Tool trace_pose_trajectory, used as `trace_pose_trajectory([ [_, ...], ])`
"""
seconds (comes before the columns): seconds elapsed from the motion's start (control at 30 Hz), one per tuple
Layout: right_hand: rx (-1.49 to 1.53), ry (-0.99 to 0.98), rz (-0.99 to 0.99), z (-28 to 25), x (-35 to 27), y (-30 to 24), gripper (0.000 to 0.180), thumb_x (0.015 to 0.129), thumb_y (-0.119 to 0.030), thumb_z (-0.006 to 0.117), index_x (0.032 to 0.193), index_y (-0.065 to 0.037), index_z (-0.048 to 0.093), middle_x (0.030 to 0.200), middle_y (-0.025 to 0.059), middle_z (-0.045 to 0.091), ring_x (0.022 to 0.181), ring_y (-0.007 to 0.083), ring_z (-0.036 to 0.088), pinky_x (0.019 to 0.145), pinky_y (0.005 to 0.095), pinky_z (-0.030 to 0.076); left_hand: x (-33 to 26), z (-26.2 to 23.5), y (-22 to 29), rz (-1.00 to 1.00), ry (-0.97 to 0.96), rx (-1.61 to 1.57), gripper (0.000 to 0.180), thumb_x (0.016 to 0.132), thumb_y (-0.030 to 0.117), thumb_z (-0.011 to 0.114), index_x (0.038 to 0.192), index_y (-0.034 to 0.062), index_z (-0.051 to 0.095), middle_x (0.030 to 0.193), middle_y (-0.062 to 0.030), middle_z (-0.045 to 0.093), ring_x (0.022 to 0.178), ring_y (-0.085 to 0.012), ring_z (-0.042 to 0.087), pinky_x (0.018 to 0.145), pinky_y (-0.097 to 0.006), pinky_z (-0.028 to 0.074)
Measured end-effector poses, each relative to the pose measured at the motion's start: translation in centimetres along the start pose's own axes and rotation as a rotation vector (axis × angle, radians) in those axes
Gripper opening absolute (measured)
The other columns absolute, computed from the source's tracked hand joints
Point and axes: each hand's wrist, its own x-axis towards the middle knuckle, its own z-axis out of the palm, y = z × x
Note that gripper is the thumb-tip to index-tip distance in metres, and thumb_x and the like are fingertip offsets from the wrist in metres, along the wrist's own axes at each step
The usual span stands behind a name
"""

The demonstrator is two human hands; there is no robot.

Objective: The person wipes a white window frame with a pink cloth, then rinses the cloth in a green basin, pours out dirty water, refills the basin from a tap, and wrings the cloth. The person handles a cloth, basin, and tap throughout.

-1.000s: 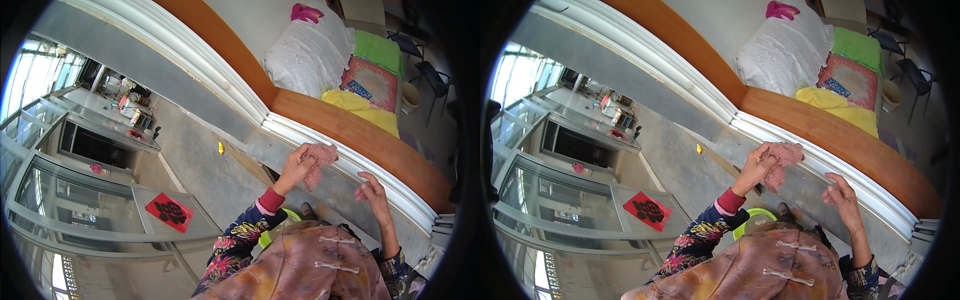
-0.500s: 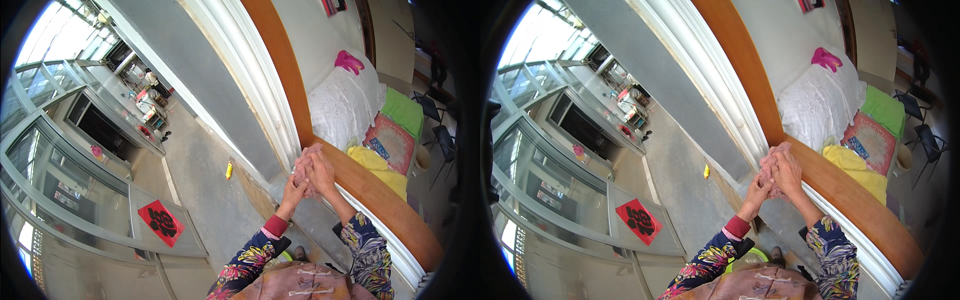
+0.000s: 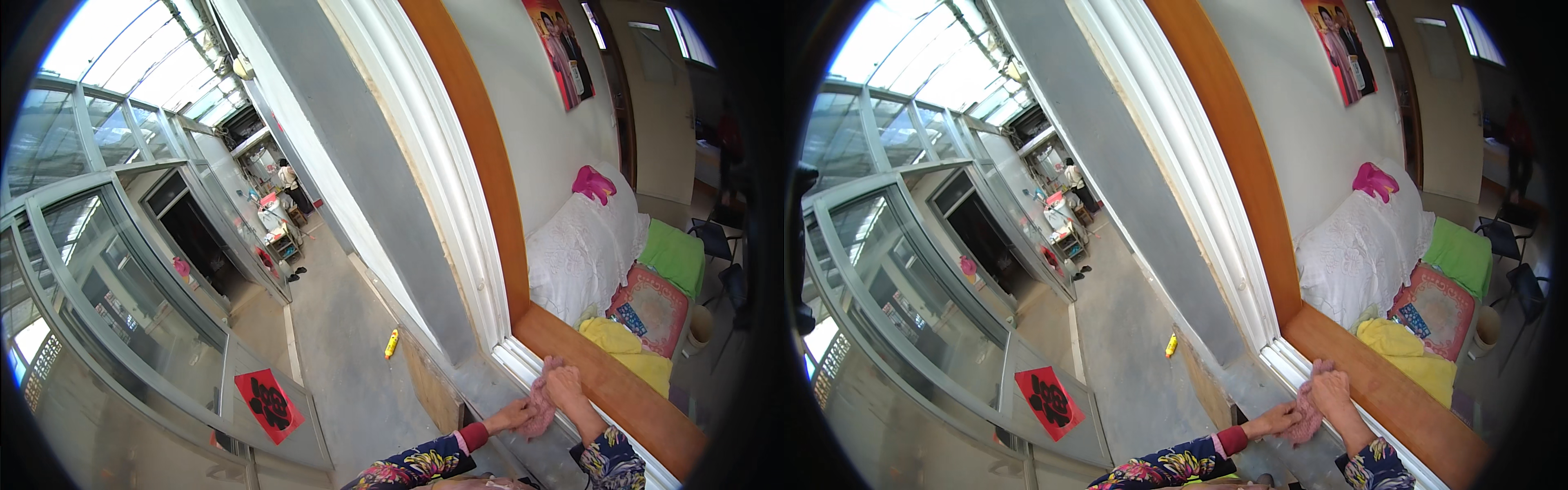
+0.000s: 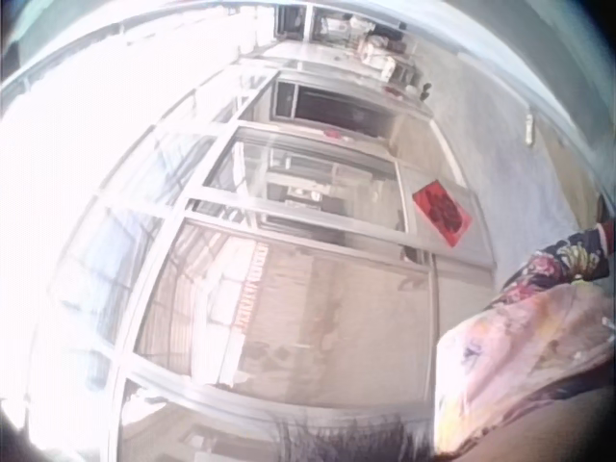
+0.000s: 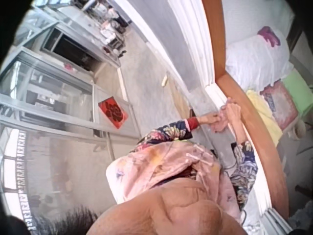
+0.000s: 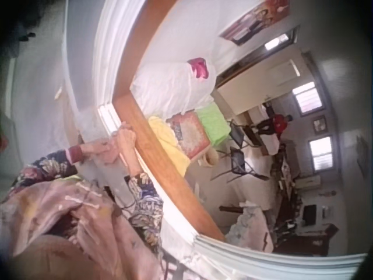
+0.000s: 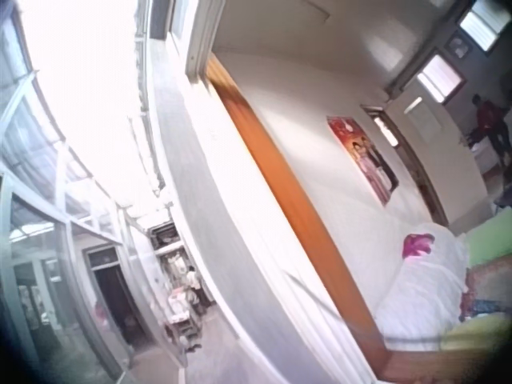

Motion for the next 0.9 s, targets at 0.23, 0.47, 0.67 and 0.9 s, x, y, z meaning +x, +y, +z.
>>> trace_pose_trajectory([
  [0.23,1.194,0.076,0.383,-9.0,-5.0,2.5,0.011,0.073,-0.009,0.067,0.078,0.001,0.066,0.07,0.0108,0.065,0.076,0.0209,0.066,0.07,0.0327,0.05,-4.2,1.5,10.1,0.061,-0.169,-0.237,0.032,0.099,0.035,0.058,0.117,0.0084,0.056,0.08,0.0013,0.059,0.054,-0.0059,0.051,0.041,-0.022,0.038],
  [0.47,1.46,0.776,-0.218,-26.5,5.9,-6.2,0.008,0.083,-0.001,0.061,0.089,0.0,0.065,0.093,0.002,0.063,0.082,0.0087,0.058,0.078,0.0234,0.048,-11.0,-8.3,26.7,0.581,0.201,-0.358,0.048,0.098,0.02,0.06,0.139,0.0041,0.041,0.125,-0.0086,0.056,0.093,-0.0145,0.062,0.071,-0.028,0.058],
  [0.67,1.456,1.16,-0.533,-39.4,16.1,-15.0,0.01,0.089,-0.003,0.061,0.099,0.0,0.06,0.09,0.001,0.063,0.083,0.0074,0.057,0.078,0.0232,0.047,-16.1,-13.6,31.0,0.866,0.407,-0.332,0.047,0.098,0.01,0.054,0.141,0.0045,0.037,0.132,-0.0135,0.052,0.118,-0.0245,0.057,0.081,-0.035,0.058],
  [0.9,1.129,1.322,-0.585,-47.1,20.6,-19.5,0.02,0.088,-0.01,0.056,0.105,-0.001,0.062,0.094,0.0097,0.069,0.088,0.0216,0.065,0.083,0.0335,0.049,-19.4,-16.7,26.0,0.633,0.535,-0.295,0.029,0.098,0.006,0.05,0.127,0.0021,0.052,0.123,-0.0152,0.06,0.1,-0.0234,0.066,0.078,-0.035,0.058],
])
